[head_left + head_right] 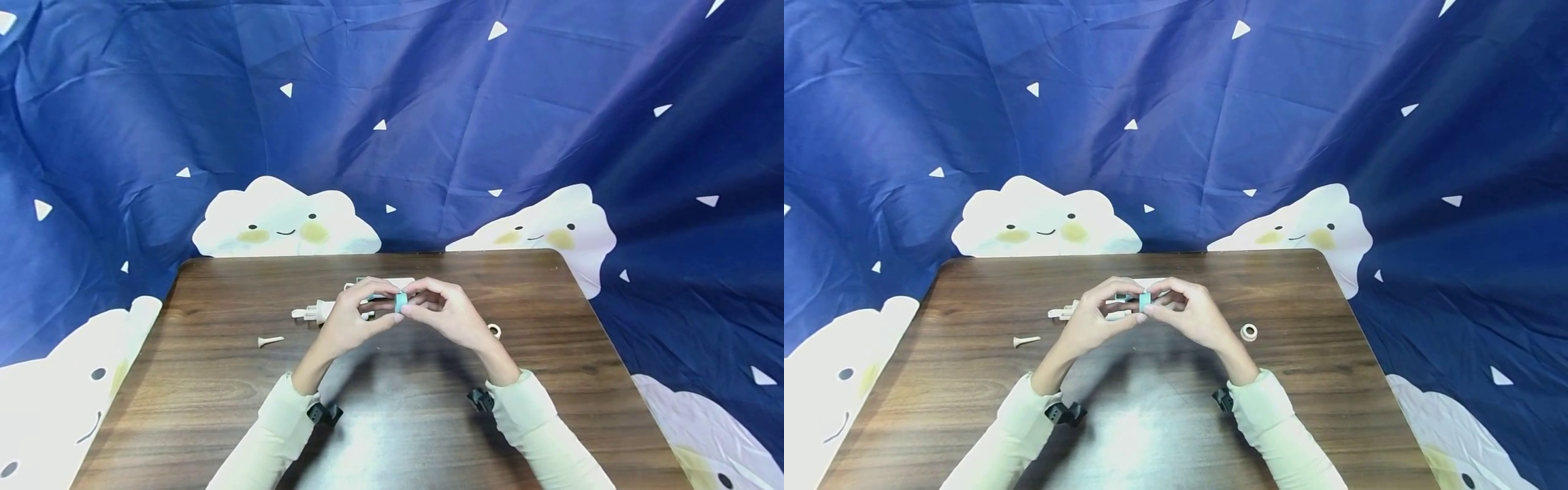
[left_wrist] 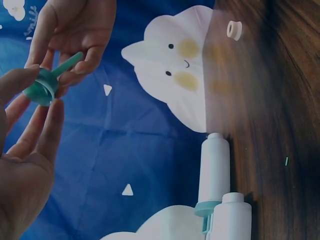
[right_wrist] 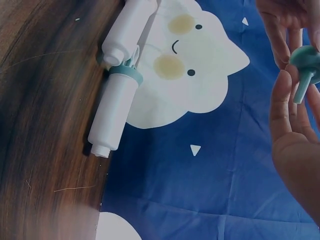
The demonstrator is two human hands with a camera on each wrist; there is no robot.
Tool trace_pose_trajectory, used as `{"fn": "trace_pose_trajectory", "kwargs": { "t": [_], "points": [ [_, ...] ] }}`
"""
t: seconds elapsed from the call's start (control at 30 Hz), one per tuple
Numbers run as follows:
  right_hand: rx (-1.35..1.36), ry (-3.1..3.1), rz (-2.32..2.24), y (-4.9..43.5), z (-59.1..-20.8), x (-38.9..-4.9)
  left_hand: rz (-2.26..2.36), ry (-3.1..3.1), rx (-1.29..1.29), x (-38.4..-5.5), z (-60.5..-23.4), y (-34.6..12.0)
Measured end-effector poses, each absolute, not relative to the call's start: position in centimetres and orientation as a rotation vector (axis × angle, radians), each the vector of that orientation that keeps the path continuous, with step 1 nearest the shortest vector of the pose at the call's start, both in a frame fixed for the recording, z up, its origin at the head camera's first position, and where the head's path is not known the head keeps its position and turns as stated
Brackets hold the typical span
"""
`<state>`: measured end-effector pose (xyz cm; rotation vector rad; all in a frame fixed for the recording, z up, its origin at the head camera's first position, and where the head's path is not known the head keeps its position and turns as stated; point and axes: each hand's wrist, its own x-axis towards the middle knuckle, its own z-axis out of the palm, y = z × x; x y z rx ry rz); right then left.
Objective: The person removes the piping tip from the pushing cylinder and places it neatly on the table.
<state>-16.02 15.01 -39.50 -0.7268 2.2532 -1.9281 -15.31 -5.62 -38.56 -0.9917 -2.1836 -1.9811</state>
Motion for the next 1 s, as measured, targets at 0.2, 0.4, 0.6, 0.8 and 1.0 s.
{"fn": "trace_pose_trajectory", "kwargs": {
  "t": [0.2,0.4,0.6,0.8,1.0],
  "points": [
    [-0.741,2.251,-1.925,15.1,-39.5,-15.9,-2.024,-2.166,-1.004,-15.2,-38.6,-5.5],
    [-0.718,2.264,-1.902,15.1,-38.8,-15.6,-2.0,-2.164,-1.009,-15.2,-38.5,-5.5],
    [-0.673,2.322,-1.817,15.0,-37.9,-14.9,-1.988,-2.17,-0.958,-14.9,-38.1,-5.9],
    [-0.644,2.327,-1.836,16.1,-39.8,-15.2,-2.016,-2.135,-0.946,-14.8,-37.9,-6.1],
    [-0.613,2.263,-1.919,16.9,-41.3,-15.7,-2.044,-2.102,-0.954,-15.0,-38.1,-6.1]
  ]
}}
